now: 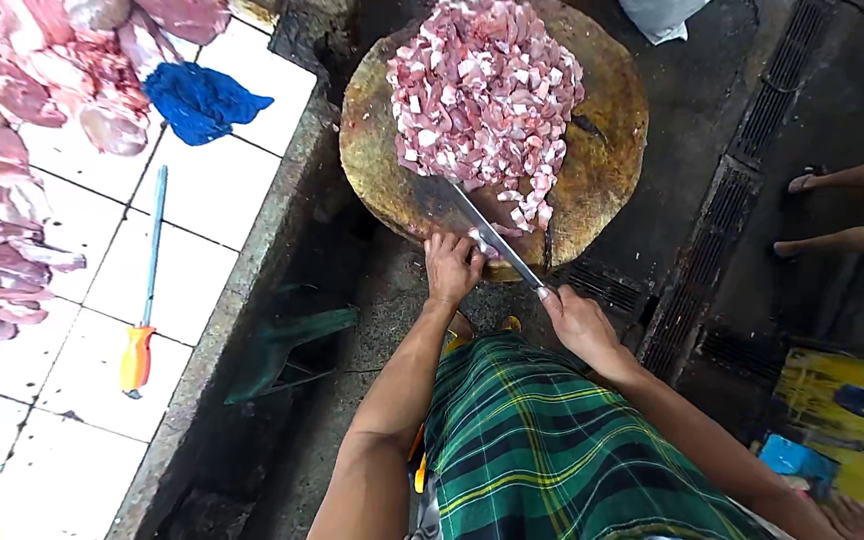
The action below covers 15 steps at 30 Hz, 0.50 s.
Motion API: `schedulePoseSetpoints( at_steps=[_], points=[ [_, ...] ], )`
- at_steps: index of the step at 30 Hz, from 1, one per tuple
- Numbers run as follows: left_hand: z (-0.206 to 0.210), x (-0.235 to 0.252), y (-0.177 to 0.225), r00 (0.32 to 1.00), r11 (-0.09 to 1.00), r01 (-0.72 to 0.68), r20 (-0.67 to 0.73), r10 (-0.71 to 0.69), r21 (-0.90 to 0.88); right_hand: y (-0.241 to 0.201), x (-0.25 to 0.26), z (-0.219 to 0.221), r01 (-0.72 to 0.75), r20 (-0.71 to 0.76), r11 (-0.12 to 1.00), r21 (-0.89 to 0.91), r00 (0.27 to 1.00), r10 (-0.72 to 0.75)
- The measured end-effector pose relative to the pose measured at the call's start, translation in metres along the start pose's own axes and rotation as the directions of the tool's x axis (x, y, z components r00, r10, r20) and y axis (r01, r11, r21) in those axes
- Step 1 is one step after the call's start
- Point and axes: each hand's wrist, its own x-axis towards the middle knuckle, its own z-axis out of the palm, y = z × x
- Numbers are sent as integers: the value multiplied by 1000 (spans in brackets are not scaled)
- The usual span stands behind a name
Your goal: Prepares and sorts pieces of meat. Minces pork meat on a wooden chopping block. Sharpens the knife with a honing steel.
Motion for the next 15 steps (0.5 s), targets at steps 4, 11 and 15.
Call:
schedulePoseSetpoints(
  at_steps=[4,11,15],
  points=[
    [-5,-6,-6,1000,998,16,25,-14,-66,10,-9,-20,-54,-95,993,106,993,64],
    [-37,-41,-1,888,864,432,-44,-458,-259,11,-24,-17,470,-434,824,317,844,-315],
    [-41,-58,-5,774,771,609,-69,-629,-186,24,1,6,291,-130,951,103,952,-277]
  ],
)
